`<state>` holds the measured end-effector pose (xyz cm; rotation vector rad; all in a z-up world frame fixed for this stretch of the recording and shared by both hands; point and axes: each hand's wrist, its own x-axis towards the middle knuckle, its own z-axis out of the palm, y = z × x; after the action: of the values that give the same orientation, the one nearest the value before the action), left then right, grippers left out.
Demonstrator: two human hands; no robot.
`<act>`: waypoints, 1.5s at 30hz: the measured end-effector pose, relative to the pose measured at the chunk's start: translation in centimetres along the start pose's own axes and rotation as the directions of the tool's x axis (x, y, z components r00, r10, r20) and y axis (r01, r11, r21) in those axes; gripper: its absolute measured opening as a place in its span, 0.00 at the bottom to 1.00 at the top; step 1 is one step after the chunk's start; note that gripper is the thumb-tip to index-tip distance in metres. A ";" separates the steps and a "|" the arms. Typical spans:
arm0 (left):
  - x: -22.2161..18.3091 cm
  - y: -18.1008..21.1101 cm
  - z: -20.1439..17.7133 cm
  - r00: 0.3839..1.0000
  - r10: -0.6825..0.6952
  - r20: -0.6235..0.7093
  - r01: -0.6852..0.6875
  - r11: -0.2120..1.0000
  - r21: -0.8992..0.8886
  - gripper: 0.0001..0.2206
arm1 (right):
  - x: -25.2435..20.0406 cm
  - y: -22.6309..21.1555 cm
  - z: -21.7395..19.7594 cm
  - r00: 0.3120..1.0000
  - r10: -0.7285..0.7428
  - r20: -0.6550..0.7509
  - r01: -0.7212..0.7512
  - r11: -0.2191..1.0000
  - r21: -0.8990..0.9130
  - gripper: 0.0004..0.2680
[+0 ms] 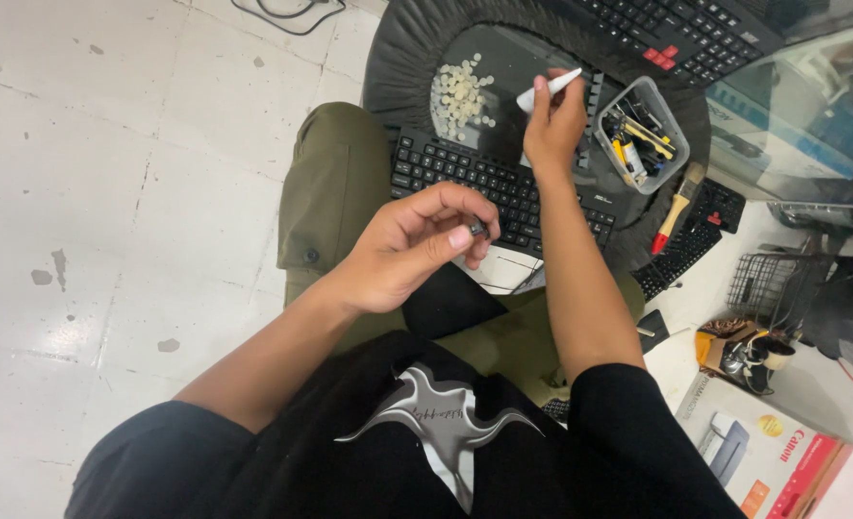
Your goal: Applying liquid adhesive to small plastic components and joining them together on a repair workbench.
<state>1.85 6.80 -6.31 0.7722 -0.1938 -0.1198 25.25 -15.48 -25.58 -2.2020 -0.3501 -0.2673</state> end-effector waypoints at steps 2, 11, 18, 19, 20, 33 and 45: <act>0.4 -0.1 0.3 1.000 -0.007 0.001 0.006 1.000 0.026 0.12 | -1.3 -2.7 -1.3 0.998 0.056 -0.038 -0.055 0.998 0.036 0.09; 5.1 -5.2 -0.2 0.917 0.179 -0.358 -0.143 0.982 0.123 0.13 | -9.1 -12.4 -5.8 0.998 -0.034 0.046 -0.001 0.794 0.607 0.08; 7.1 -7.7 3.7 0.927 0.155 -0.341 -0.149 0.988 0.043 0.12 | -12.5 -17.0 -10.2 0.964 -0.130 0.230 0.050 0.945 0.324 0.06; 6.9 -7.7 4.1 0.930 0.153 -0.333 -0.147 0.988 0.045 0.12 | -12.7 -17.0 -10.6 0.967 -0.129 0.221 0.052 0.945 0.324 0.06; 6.7 -7.8 4.5 0.939 0.157 -0.305 -0.143 0.987 0.067 0.11 | -13.0 -17.1 -10.9 0.964 -0.128 0.235 0.053 0.952 0.302 0.06; 4.9 -7.7 6.2 0.964 0.145 -0.224 -0.123 0.986 0.108 0.12 | -15.1 -19.1 -13.6 0.945 -0.210 0.250 0.158 0.964 0.212 0.07; 4.5 -4.4 9.9 0.922 0.145 -0.359 -0.159 0.987 -0.007 0.11 | -16.6 -19.8 -14.5 0.955 -0.208 0.210 0.171 0.968 0.182 0.06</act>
<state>3.91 -3.86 -1.86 0.7268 0.0960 0.1655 1.95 -18.00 -7.52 -2.0430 -0.6892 -0.0853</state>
